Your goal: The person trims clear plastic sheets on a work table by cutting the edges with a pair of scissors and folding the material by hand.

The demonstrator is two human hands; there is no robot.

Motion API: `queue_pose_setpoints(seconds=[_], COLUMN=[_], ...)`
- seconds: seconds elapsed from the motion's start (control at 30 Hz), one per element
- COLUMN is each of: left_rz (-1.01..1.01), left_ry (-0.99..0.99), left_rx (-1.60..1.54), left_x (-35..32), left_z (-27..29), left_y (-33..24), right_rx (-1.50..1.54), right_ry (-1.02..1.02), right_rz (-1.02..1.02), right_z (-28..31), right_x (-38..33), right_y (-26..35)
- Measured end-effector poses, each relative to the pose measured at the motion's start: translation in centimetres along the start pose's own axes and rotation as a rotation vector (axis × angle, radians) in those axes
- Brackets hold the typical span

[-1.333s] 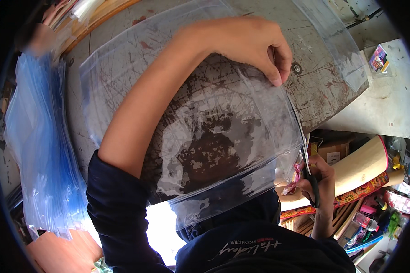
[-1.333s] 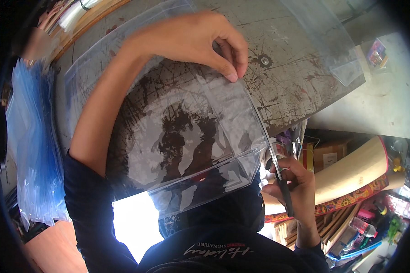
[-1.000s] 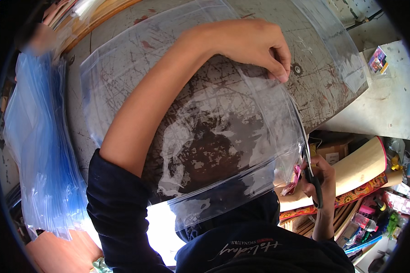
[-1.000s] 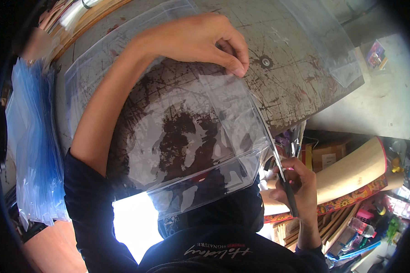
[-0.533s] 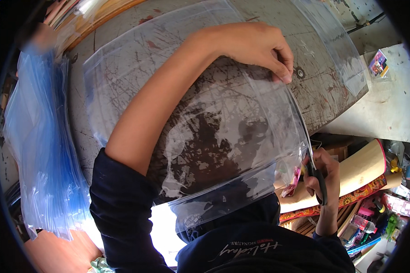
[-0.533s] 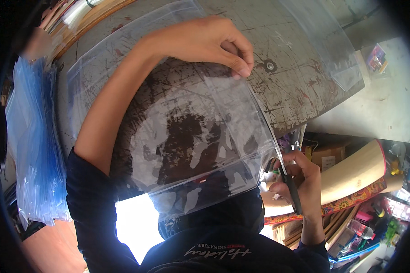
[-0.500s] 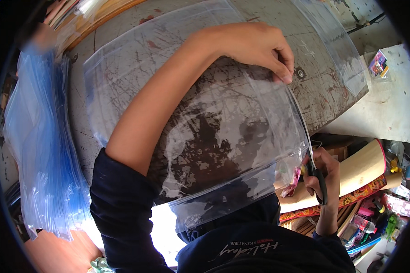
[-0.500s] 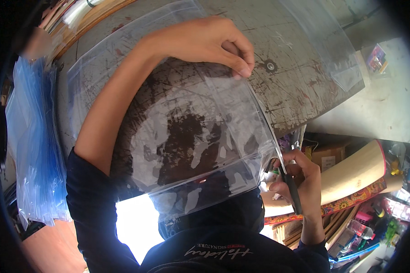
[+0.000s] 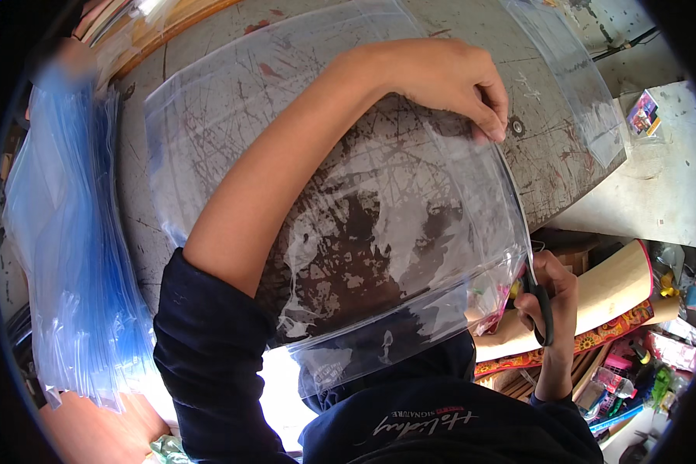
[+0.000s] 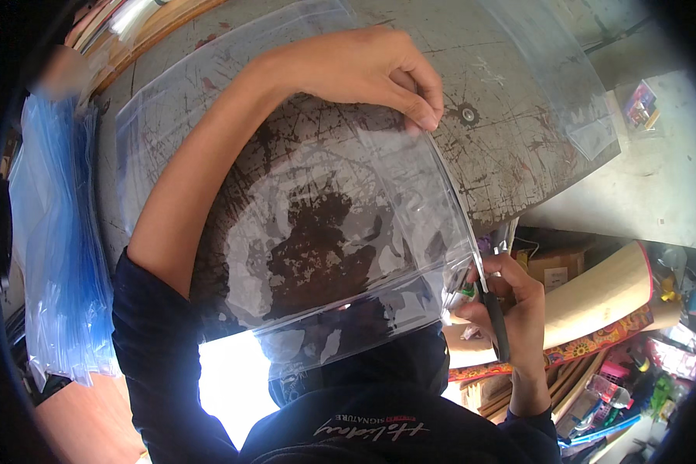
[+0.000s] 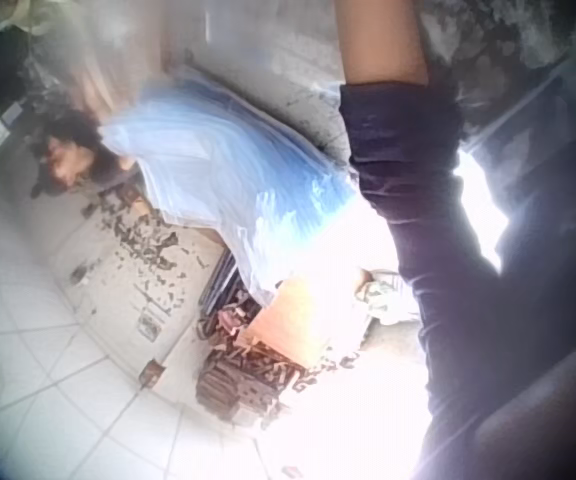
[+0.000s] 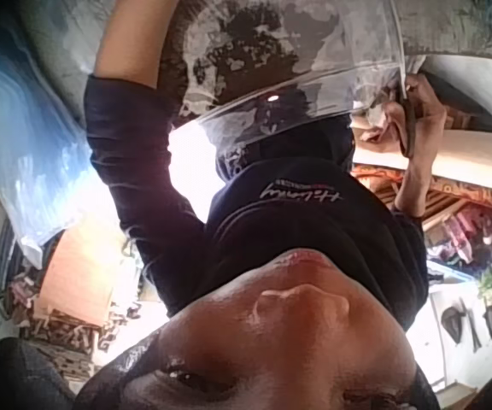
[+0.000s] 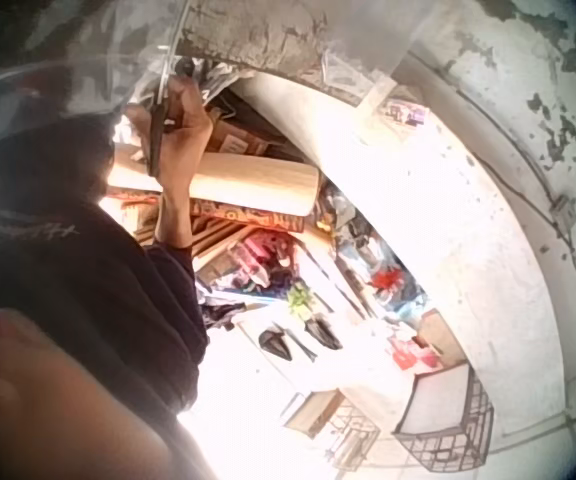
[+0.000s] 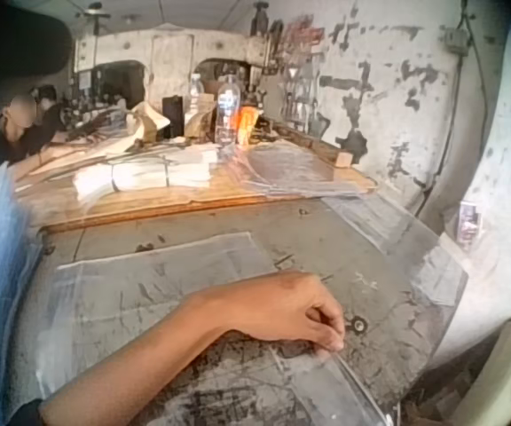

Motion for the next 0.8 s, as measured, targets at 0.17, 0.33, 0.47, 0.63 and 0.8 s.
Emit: queue_pose_setpoints(seconds=[0.17,0.33,0.47,0.63,0.8], left_rz=[-0.014,-0.088,-0.029,-0.110,-0.073], left_ry=[0.001,-0.018,0.099,-0.050,-0.057], left_rx=[-0.015,0.215,-0.030,0.182,0.142], left_x=[0.1,-0.3,0.0,-0.2,-0.2], left_z=[0.3,1.9,2.4,2.2,2.2], left_y=[-0.3,-0.6,-0.1,-0.1,0.1], right_rx=[-0.068,-0.088,-0.013,0.008,-0.062], right_ry=[-0.049,-0.036,0.028,0.082,0.043], right_rz=[0.097,0.116,0.095,0.014,0.060], right_z=[-0.2,0.2,0.9,1.1,0.6], right_x=[0.1,0.3,0.1,-0.1,0.6], right_y=[-0.2,-0.7,-0.9,-0.6,0.5])
Point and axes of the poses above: each hand's wrist, its own x-axis towards the middle knuckle, its own z-axis out of the back of the hand, y = z × x, the point moved 4 cm from there along x, towards the middle knuckle, and after that the axes turned 10 degrees about -y, right-handed, at the moved point
